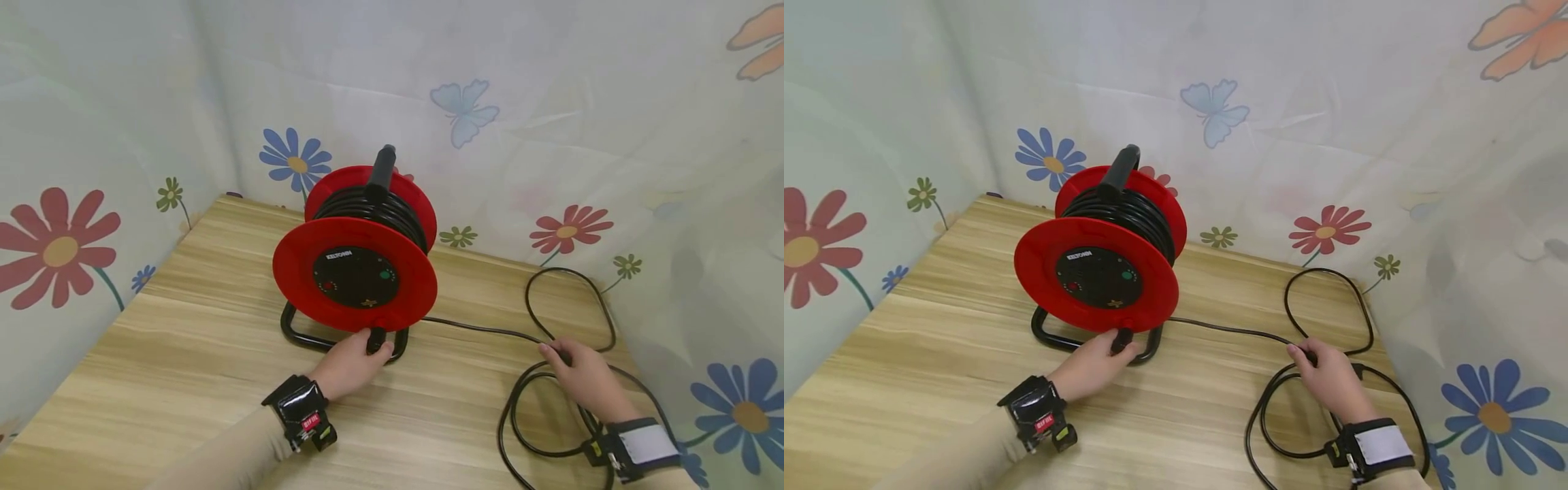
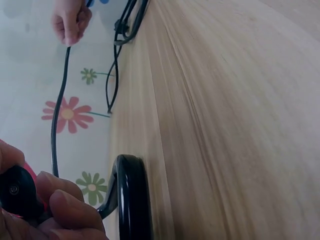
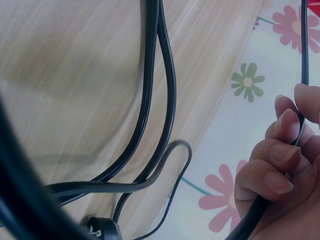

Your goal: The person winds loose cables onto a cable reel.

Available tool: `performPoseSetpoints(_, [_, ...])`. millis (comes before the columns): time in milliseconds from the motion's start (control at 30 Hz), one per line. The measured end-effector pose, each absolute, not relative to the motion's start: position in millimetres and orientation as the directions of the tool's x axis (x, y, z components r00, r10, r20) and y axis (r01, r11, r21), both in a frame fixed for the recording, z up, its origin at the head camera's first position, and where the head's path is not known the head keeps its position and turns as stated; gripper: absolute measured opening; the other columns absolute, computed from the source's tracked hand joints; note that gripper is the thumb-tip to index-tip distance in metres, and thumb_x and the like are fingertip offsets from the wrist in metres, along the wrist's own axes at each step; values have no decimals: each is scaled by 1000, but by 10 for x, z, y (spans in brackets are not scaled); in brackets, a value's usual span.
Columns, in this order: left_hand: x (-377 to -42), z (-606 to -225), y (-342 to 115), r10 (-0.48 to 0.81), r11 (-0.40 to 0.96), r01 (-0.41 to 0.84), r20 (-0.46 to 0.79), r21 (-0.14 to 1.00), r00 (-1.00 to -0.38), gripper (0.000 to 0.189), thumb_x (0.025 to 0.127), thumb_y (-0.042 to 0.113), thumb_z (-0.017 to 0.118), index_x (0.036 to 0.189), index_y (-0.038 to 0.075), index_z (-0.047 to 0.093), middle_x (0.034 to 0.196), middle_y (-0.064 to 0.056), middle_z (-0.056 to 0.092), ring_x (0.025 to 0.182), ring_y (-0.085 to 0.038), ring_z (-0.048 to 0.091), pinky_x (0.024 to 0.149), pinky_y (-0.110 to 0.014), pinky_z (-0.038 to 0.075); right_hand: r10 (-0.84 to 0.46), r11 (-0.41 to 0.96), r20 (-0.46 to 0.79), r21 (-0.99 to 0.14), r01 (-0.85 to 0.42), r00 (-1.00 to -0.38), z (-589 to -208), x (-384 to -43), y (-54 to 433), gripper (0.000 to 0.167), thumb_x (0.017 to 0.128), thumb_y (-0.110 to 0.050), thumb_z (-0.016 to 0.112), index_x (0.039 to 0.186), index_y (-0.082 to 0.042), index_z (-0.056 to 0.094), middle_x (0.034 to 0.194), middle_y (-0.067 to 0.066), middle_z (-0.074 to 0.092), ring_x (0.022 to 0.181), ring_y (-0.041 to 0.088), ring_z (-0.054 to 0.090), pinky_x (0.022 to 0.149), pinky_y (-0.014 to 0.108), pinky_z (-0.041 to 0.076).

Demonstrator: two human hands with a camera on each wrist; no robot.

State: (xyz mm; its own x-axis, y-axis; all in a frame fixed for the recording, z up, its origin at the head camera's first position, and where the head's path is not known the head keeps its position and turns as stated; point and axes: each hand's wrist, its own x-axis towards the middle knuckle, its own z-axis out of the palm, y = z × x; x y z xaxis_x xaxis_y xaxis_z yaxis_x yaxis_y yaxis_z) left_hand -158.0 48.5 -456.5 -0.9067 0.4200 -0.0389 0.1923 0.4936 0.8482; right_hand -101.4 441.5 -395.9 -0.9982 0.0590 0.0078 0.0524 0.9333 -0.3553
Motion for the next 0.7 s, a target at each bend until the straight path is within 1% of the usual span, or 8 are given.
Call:
performPoseSetpoints(67, [-1589, -4585, 451, 415, 485, 180, -44, 856, -909, 27, 98, 39, 53, 88, 13, 54, 69, -1, 45, 66, -19, 49, 59, -32, 40, 53, 934, 10, -355, 46, -999, -3974, -1031, 4397, 47, 99, -45, 50, 109, -2, 64, 98, 10, 67, 84, 22, 60, 69, 42, 48])
performPoseSetpoints(133, [-1597, -4599, 421, 417, 477, 177, -44, 861, -908, 27, 97, 38, 53, 86, 13, 55, 69, -1, 45, 66, -19, 48, 59, -32, 39, 44, 933, 11, -358, 38, -999, -3993, -1046, 4379, 45, 99, -45, 50, 109, -3, 64, 97, 8, 67, 84, 21, 60, 68, 41, 48])
performPoseSetpoints(300, [-1622, -4631, 360, 419, 473, 167, -54, 865, -906, 25, 98, 37, 52, 87, 14, 56, 69, -1, 45, 66, -19, 48, 60, -33, 39, 21, 930, 26, -369, 10, -999, -4045, -1075, 4331, 41, 99, -44, 50, 103, -6, 64, 83, 3, 61, 70, 17, 52, 60, 33, 42])
performPoseSetpoints(367, [-1634, -4649, 336, 419, 468, 158, -60, 869, -906, 24, 98, 36, 52, 89, 14, 57, 70, -2, 45, 67, -20, 48, 61, -34, 39, 13, 928, 32, -372, 0, -999, -4053, -1080, 4305, 41, 99, -44, 50, 101, -6, 64, 78, 2, 57, 66, 17, 49, 57, 32, 39])
performPoseSetpoints(500, [-1650, -4665, 286, 406, 471, 147, -66, 870, -911, 23, 97, 35, 53, 91, 13, 58, 72, -2, 46, 69, -20, 49, 62, -34, 39, 8, 930, 30, -367, -3, -1000, -4061, -1088, 4246, 41, 99, -46, 49, 99, -7, 64, 80, 2, 58, 67, 17, 49, 58, 33, 39])
performPoseSetpoints(600, [-1653, -4656, 242, 391, 475, 136, -70, 869, -918, 24, 96, 35, 55, 88, 12, 58, 72, -2, 47, 68, -20, 49, 61, -33, 39, 8, 934, 20, -356, 0, -1000, -4077, -1106, 4214, 39, 99, -44, 50, 99, -8, 65, 86, 2, 62, 72, 17, 51, 62, 36, 41])
performPoseSetpoints(700, [-1661, -4667, 197, 384, 474, 132, -70, 871, -921, 26, 95, 35, 56, 86, 11, 57, 71, -2, 47, 68, -20, 49, 62, -34, 39, 0, 936, 22, -353, -8, -1000, -4094, -1126, 4189, 36, 99, -42, 51, 98, -8, 66, 85, 1, 61, 73, 17, 51, 64, 36, 42])
